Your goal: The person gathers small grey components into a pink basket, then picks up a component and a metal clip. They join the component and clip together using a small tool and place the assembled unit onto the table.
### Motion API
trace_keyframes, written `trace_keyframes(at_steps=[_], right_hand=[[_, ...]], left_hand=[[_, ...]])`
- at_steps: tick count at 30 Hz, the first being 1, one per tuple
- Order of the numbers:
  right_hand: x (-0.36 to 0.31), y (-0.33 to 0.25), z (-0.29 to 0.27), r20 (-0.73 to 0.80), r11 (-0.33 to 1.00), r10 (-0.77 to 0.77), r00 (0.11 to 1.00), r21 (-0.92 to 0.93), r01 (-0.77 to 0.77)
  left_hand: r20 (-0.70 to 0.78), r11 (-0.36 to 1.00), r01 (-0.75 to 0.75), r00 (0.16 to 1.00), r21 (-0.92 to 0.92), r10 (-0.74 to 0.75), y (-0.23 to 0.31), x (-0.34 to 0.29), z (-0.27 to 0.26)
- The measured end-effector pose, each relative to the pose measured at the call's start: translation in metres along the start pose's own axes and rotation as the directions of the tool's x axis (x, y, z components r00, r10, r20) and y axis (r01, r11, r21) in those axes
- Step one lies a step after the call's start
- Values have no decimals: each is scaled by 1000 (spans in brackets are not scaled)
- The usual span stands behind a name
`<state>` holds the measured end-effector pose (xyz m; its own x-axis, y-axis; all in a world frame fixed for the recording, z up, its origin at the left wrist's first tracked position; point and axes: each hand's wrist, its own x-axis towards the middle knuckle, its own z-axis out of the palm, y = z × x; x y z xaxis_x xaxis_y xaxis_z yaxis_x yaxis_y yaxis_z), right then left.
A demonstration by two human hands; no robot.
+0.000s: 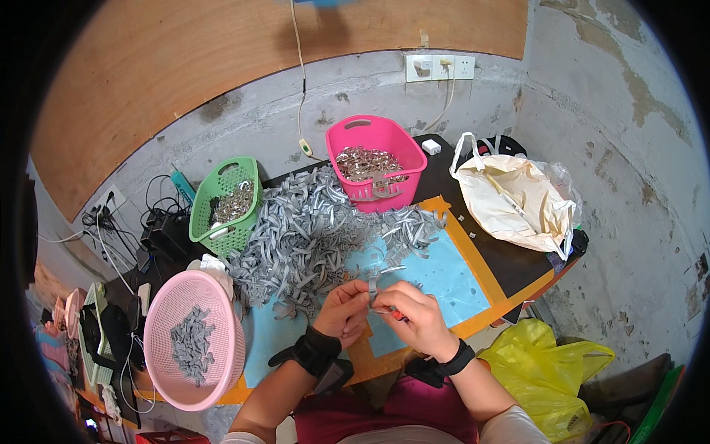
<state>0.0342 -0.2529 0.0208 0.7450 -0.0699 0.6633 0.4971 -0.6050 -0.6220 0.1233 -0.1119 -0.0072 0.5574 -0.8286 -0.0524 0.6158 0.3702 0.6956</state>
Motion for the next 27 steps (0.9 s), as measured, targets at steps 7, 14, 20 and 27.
trace_keyframes(at_steps=[7,14,20,27], right_hand=[[3,1,-5,96,977,139,986,151,-152],[2,4,-9,168,859,319,933,364,-359],[-3,1,-4,118,630,588,800,554,-545],[-3,-10,-3,67,575,680,730,569,-588]], left_hand=[[-8,1000,-19,1000,-11,19,-5,1,-4],[-42,1000,-26,999,-16,26,-8,1,-3],[-153,966,-89,980,244,130,-12,1,11],[-91,933,-195,969,303,232,-18,0,7]])
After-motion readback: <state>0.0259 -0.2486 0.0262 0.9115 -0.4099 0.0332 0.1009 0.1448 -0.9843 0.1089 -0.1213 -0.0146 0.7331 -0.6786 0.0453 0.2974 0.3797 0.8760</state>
